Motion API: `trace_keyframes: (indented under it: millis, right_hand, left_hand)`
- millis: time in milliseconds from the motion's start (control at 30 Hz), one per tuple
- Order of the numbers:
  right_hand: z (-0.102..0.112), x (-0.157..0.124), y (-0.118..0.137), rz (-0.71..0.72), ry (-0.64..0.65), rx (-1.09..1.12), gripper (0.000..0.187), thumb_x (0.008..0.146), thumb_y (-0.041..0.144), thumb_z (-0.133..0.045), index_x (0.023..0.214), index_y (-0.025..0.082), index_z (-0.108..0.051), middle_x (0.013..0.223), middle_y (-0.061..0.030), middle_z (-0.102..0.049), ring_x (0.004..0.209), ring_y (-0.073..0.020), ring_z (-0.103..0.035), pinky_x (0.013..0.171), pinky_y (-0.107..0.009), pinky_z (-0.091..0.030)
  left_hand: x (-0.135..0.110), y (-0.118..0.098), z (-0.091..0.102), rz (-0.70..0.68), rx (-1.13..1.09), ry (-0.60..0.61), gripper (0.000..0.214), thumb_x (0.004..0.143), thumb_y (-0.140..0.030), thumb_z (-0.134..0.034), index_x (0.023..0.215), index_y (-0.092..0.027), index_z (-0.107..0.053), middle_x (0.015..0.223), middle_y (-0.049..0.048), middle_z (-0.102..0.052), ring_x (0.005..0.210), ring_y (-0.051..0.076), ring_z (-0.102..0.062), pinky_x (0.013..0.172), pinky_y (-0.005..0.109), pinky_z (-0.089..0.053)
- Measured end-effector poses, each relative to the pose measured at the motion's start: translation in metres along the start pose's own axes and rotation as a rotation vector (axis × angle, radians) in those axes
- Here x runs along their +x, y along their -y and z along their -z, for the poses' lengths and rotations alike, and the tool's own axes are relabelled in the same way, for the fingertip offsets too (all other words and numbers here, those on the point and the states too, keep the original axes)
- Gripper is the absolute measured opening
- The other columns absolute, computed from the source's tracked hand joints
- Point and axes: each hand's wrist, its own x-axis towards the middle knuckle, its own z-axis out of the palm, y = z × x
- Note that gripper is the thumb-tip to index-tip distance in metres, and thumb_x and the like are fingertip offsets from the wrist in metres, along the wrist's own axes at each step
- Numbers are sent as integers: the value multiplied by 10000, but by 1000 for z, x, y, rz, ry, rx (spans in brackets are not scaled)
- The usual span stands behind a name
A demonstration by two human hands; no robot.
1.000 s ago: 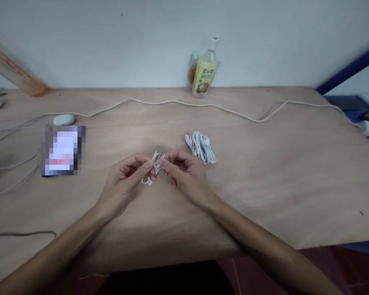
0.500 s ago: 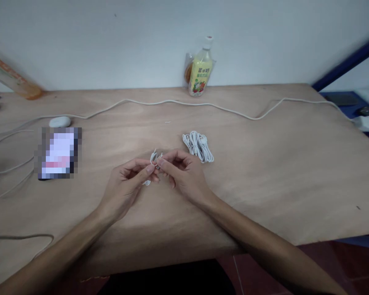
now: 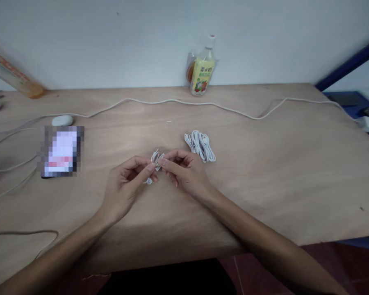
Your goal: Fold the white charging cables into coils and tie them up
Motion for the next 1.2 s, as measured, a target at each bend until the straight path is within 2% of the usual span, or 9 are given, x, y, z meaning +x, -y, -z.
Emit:
trace_keyframes:
  millis: [233, 400, 633, 867, 1067, 1200]
  right_hand:
    - [-1, 1, 0, 0, 26, 16, 343, 821, 514, -943, 783, 221, -769, 673, 36, -656, 482, -78, -474, 394, -225, -335]
    - [-2, 1, -1, 13, 35, 29, 350, 818, 526, -944, 771, 226, -770, 652, 44, -638, 467, -72, -466, 383, -215, -333]
    - [-2, 0, 0, -5, 56, 27, 336, 842, 510, -928, 798, 223, -757, 716, 30, -690, 479, -68, -477, 399, -215, -368]
    - [-3, 0, 0, 5, 74, 21, 322, 861, 502, -914, 804, 228, -753, 702, 27, -692, 489, -82, -489, 395, -216, -370]
    - [-1, 3, 3, 76, 20, -18, 310, 839, 527, -921, 951, 258, -814, 811, 8, -688, 626, -122, -555, 451, -229, -435]
    - [3, 5, 1, 116, -14, -77, 273, 853, 513, -910, 923, 261, -834, 773, 11, -662, 626, -125, -531, 471, -238, -435]
  left_hand:
    - [1, 2, -1, -15, -55, -46, 167, 907, -356, -858, 870, -206, -793, 759, 7, -772, 695, 162, -703, 714, 294, -582]
    - [2, 8, -4, 37, -185, -79, 192, 883, -376, -900, 889, -206, -811, 742, -1, -764, 675, 145, -677, 703, 287, -548]
    - [4, 8, -4, 130, -366, 45, 293, 864, -452, -929, 857, -192, -794, 783, 3, -727, 696, 125, -627, 725, 276, -537]
    - [4, 9, -4, 109, -325, 79, 298, 927, -473, -870, 876, -197, -770, 794, 1, -705, 726, 135, -628, 757, 283, -532]
    - [2, 10, -4, 95, -304, 72, 256, 949, -441, -845, 888, -207, -761, 774, -10, -707, 703, 135, -637, 750, 288, -526]
    - [1, 11, -4, 105, -325, 114, 234, 935, -423, -860, 889, -212, -770, 765, -14, -703, 697, 140, -651, 744, 292, -545]
